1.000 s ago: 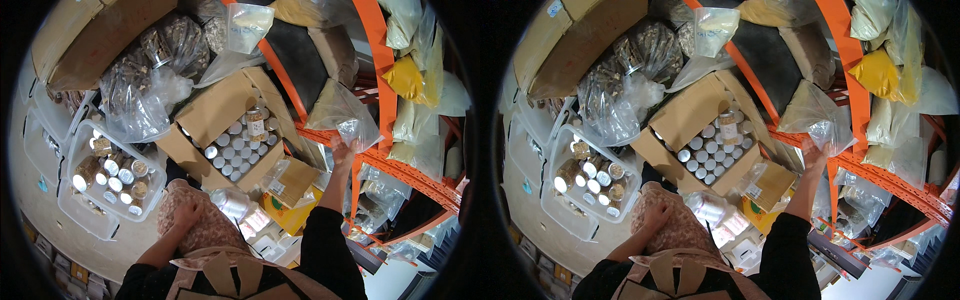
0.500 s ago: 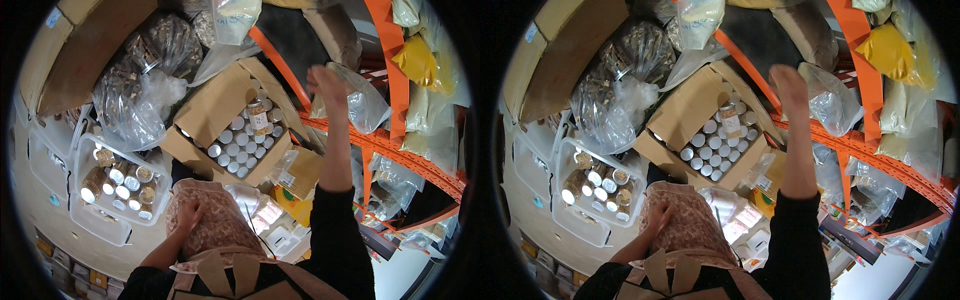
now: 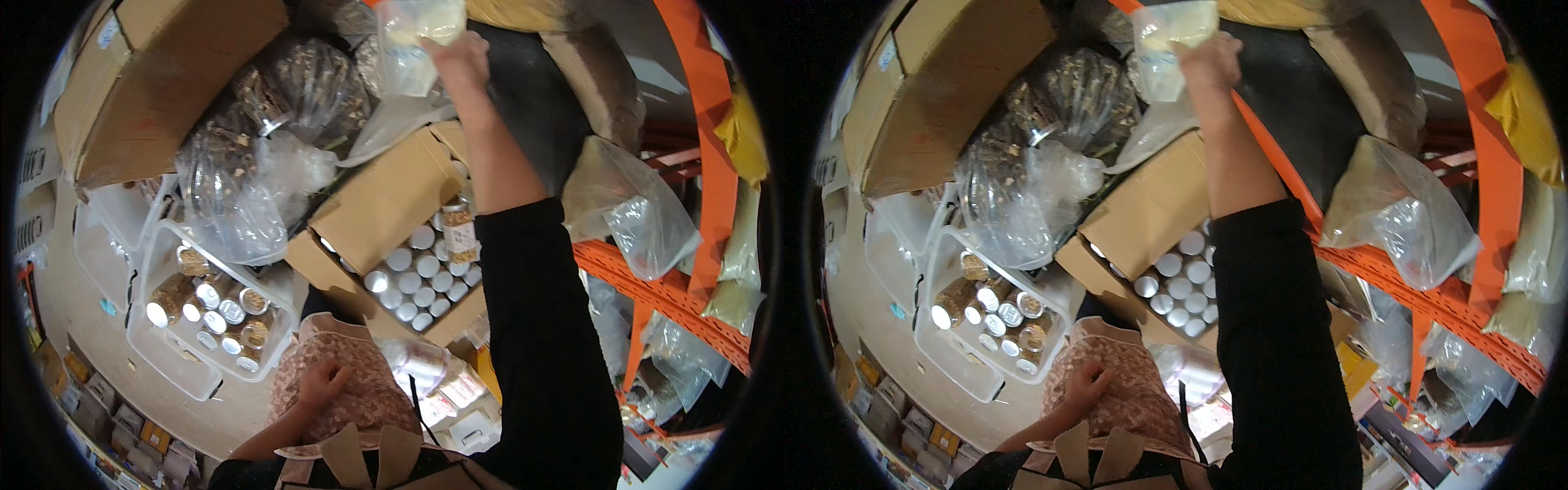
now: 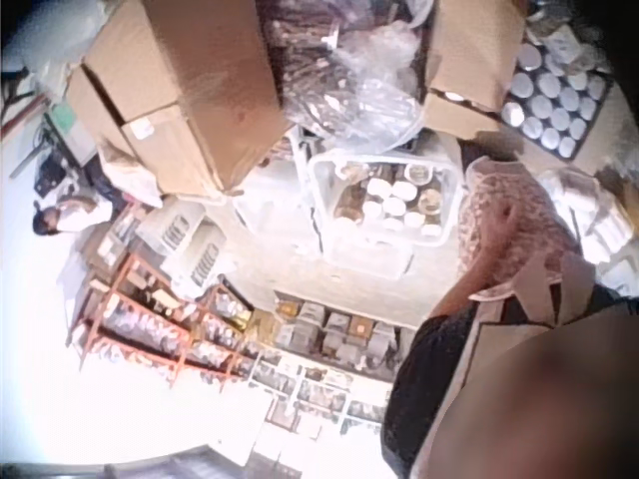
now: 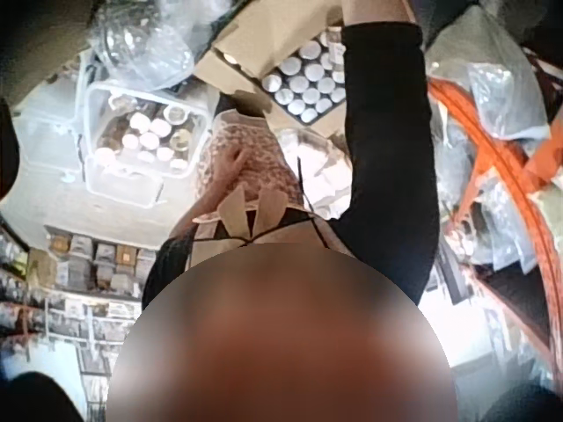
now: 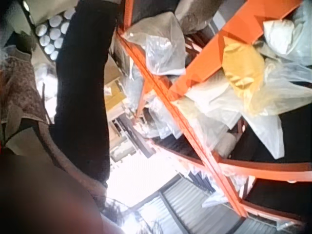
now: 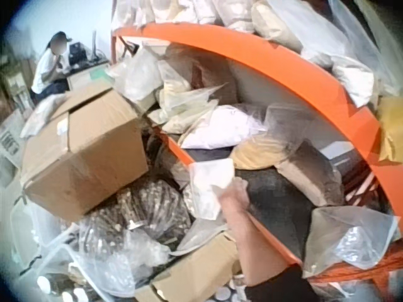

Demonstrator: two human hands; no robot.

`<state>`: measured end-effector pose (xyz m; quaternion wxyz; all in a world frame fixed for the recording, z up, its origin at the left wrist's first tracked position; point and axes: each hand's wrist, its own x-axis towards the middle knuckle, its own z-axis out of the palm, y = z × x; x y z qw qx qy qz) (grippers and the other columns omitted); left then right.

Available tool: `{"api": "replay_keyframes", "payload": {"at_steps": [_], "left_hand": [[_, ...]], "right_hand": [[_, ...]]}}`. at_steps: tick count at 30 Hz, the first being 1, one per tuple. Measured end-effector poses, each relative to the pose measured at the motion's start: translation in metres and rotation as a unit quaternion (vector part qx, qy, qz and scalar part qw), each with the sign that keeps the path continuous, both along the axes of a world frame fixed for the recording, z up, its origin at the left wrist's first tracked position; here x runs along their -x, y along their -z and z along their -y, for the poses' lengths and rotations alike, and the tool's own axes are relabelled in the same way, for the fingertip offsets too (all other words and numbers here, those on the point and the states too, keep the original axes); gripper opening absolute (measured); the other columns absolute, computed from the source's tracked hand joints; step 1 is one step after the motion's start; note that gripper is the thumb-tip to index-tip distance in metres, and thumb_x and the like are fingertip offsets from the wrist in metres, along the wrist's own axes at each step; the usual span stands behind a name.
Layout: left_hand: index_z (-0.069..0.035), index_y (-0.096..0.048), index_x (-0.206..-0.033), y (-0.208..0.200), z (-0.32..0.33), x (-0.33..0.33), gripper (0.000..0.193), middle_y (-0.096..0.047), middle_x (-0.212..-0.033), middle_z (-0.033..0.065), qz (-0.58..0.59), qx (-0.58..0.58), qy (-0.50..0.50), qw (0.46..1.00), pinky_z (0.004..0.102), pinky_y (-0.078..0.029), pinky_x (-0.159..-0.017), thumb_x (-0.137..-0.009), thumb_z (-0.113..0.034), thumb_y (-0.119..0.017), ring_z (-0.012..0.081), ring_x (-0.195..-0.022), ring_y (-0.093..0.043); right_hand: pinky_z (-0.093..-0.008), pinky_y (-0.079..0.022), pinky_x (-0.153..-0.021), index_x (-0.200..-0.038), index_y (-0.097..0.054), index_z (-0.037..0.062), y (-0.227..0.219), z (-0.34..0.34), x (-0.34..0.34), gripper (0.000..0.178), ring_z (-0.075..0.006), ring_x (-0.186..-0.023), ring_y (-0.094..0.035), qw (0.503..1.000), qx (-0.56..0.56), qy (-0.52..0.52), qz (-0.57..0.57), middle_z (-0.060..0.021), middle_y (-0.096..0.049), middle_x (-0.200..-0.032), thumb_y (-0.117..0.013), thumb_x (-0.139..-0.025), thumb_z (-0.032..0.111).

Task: The person scoops a light-colored powder into a clear jar on a digital scale, then transfers the powder into a plastic bag and places it on a shelf. The person then carries two jars to an outdoor area, places them on a sealing machine, and seals them with lids. The person plugs in the machine and retrieves the sealed jars.

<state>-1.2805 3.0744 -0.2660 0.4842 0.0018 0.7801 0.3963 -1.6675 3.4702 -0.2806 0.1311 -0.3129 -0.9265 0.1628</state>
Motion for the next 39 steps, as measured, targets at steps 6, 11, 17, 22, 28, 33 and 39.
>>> {"api": "replay_keyframes", "payload": {"at_steps": [6, 11, 17, 22, 28, 33, 39], "left_hand": [[-0.005, -0.061, -0.074, 0.000, -0.007, -0.007, 0.030, -0.062, -0.069, 0.0139, -0.032, -0.015, -0.044, 0.998, 0.0393, -0.046, -0.058, -0.082, -0.033, -0.060, 0.0323, -0.065, -0.061], [-0.005, -0.062, -0.077, 0.001, -0.020, -0.014, 0.027, -0.062, -0.069, 0.0145, -0.018, -0.015, -0.059, 0.998, 0.0394, -0.046, -0.059, -0.082, -0.032, -0.061, 0.0314, -0.065, -0.061], [-0.004, -0.062, -0.079, 0.009, -0.033, -0.027, 0.024, -0.062, -0.069, 0.0143, -0.020, -0.041, -0.088, 0.995, 0.0373, -0.046, -0.058, -0.082, -0.028, -0.062, 0.0296, -0.064, -0.061], [-0.004, -0.063, -0.078, 0.011, -0.033, -0.029, 0.023, -0.062, -0.069, 0.0132, 0.015, -0.016, -0.051, 0.998, 0.0355, -0.047, -0.058, -0.082, -0.027, -0.062, 0.0274, -0.063, -0.061], [-0.003, -0.062, -0.076, 0.014, -0.029, -0.028, 0.025, -0.062, -0.067, 0.0126, 0.012, -0.018, -0.070, 0.997, 0.0350, -0.046, -0.057, -0.083, -0.027, -0.061, 0.0254, -0.061, -0.061], [-0.003, -0.063, -0.077, 0.013, -0.029, -0.025, 0.026, -0.061, -0.066, 0.0121, 0.034, -0.006, -0.052, 0.998, 0.0346, -0.046, -0.057, -0.084, -0.028, -0.061, 0.0241, -0.061, -0.061], [-0.002, -0.061, -0.076, 0.007, -0.029, -0.022, 0.024, -0.058, -0.065, 0.0104, 0.039, -0.026, -0.065, 0.997, 0.0339, -0.044, -0.056, -0.085, -0.025, -0.060, 0.0214, -0.061, -0.057]], "right_hand": [[-0.0386, -0.050, -0.071, -0.098, -0.058, -0.0030, -0.012, -0.031, -0.019, 0.042, -0.0274, -0.087, -0.061, 0.932, 0.336, -0.065, -0.118, -0.0157, -0.061, -0.095, -0.071, -0.074, 0.029], [-0.0268, -0.039, -0.045, -0.096, -0.059, 0.0014, -0.045, -0.076, -0.058, 0.020, -0.0149, -0.059, -0.055, 0.811, 0.543, 0.053, -0.210, -0.0073, -0.061, -0.080, -0.066, -0.081, 0.012], [-0.0256, -0.030, -0.037, -0.101, -0.058, 0.0063, -0.048, -0.123, -0.113, 0.019, -0.0138, -0.055, -0.051, 0.592, 0.672, 0.097, -0.434, -0.0057, -0.061, -0.085, -0.053, -0.090, 0.021], [-0.0254, -0.043, -0.047, -0.108, -0.055, 0.0085, -0.032, -0.135, -0.155, 0.030, -0.0209, -0.072, -0.060, 0.488, 0.696, 0.065, -0.523, -0.0068, -0.061, -0.094, -0.039, -0.094, 0.030], [-0.0409, -0.055, -0.071, -0.111, -0.046, -0.0048, -0.035, -0.100, -0.201, 0.025, -0.0294, -0.096, -0.058, 0.595, 0.621, 0.279, -0.427, -0.0219, -0.054, -0.107, -0.042, -0.093, 0.012], [-0.0345, -0.054, -0.061, -0.089, -0.056, -0.0023, -0.106, -0.080, -0.225, 0.008, -0.0231, -0.079, -0.062, 0.917, 0.275, 0.081, -0.276, -0.0131, -0.060, -0.086, -0.053, -0.083, 0.003], [-0.0350, -0.045, -0.063, -0.091, -0.058, 0.0020, -0.116, -0.225, -0.089, 0.024, -0.0222, -0.080, -0.060, 0.927, -0.363, -0.052, 0.077, -0.0109, -0.060, -0.093, -0.057, -0.075, 0.020]]}}
